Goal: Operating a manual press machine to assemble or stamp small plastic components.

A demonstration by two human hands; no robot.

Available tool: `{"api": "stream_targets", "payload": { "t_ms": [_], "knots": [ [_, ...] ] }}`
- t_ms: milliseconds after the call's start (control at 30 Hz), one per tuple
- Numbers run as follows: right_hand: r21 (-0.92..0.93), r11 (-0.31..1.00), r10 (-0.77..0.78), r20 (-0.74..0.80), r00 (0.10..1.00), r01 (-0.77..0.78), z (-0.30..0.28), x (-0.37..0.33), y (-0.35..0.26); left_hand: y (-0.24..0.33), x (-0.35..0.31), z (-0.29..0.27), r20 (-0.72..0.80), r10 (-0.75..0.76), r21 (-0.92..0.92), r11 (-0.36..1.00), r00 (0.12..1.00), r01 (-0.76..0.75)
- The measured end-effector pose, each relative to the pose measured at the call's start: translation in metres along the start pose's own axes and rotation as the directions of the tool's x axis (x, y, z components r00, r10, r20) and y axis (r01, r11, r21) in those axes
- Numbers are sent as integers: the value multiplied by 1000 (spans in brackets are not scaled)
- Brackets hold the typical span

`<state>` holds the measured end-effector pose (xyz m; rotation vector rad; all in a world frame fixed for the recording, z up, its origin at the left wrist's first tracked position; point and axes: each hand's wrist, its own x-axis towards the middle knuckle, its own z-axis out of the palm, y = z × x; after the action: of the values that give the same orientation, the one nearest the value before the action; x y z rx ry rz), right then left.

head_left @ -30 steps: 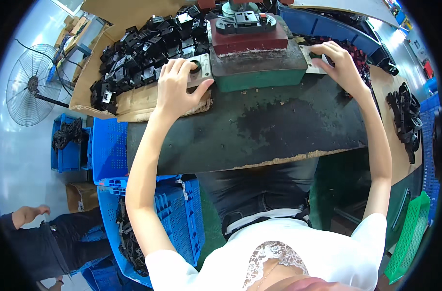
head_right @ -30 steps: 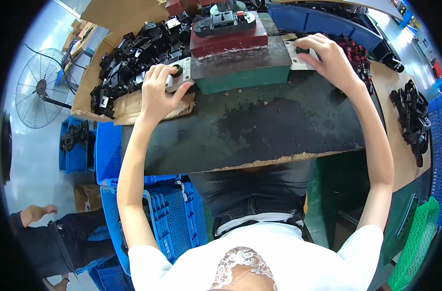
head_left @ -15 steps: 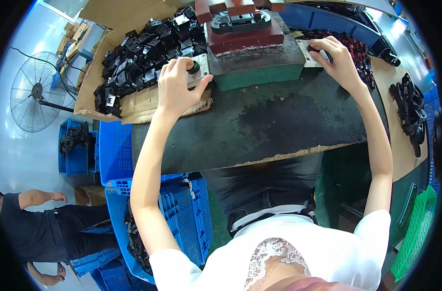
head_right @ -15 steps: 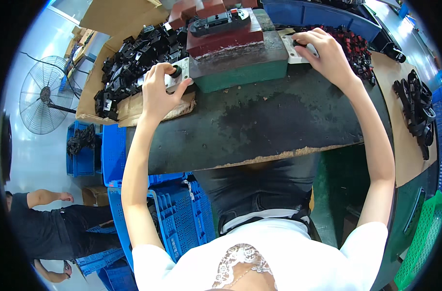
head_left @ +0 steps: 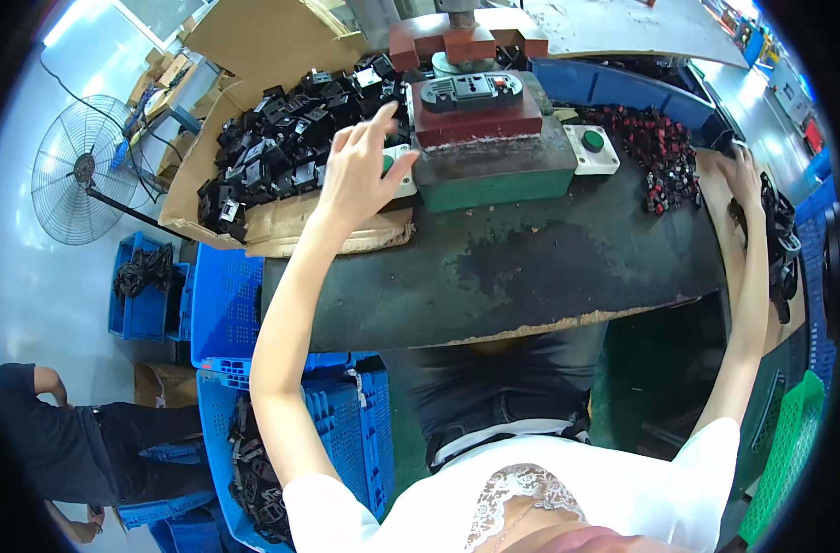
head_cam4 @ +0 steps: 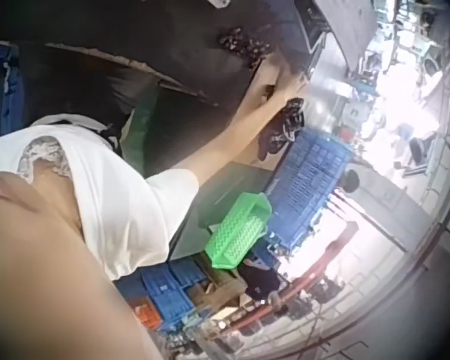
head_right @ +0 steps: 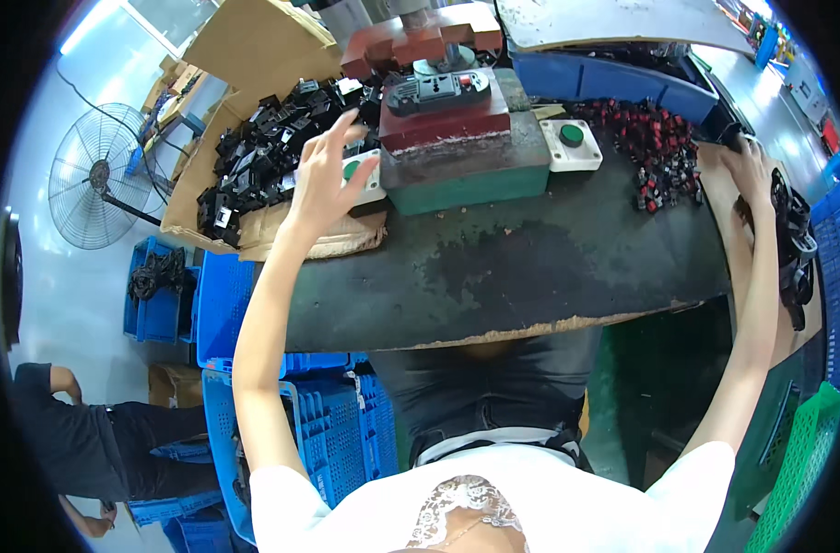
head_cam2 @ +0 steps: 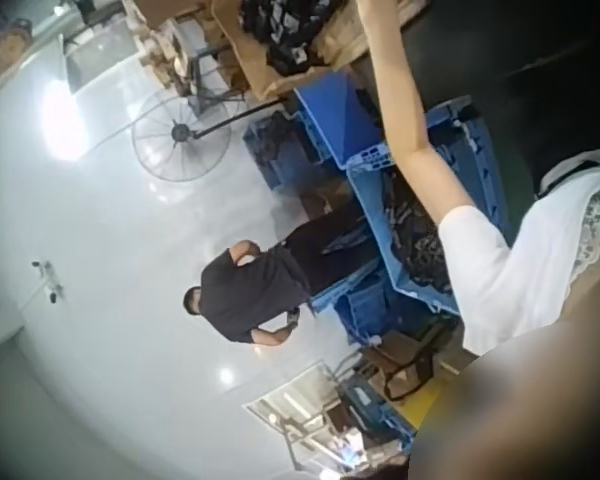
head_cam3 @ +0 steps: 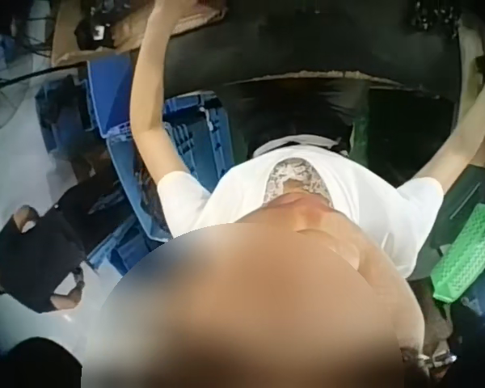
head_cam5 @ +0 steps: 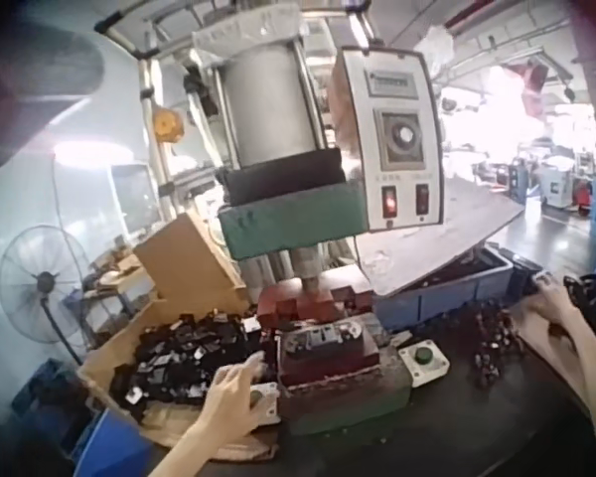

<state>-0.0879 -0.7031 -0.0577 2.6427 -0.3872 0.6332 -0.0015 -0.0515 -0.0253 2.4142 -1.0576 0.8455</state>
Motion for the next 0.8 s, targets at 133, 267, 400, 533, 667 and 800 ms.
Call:
{"api": "stream_targets", "payload": {
  "t_ms": [133,267,400,533,667,800],
  "knots": [
    [257,960,21,324,946,-110,48,-11,52,-1,51,28,-7,-77,-218,973,997,73],
    [452,855,45,423,905,-254,32,-18,51,-1,82,46,302,-197,-459,828,933,323],
    [200,912,263,380,887,-357,1,-21,35,-1,88,44,220,-218,-504,809,951,302],
    [23,878,414,469,780,-479,-11,-30,29,11,82,43,223,-280,-760,551,934,346],
    [105,931,304,306,902,-349,-30,-24,18,20,72,36,44,-210,-694,696,977,181],
    [555,831,11,60,998,-42,-92,-2,-37,26,62,26,-7,-201,-703,698,980,138]
  ]
}}
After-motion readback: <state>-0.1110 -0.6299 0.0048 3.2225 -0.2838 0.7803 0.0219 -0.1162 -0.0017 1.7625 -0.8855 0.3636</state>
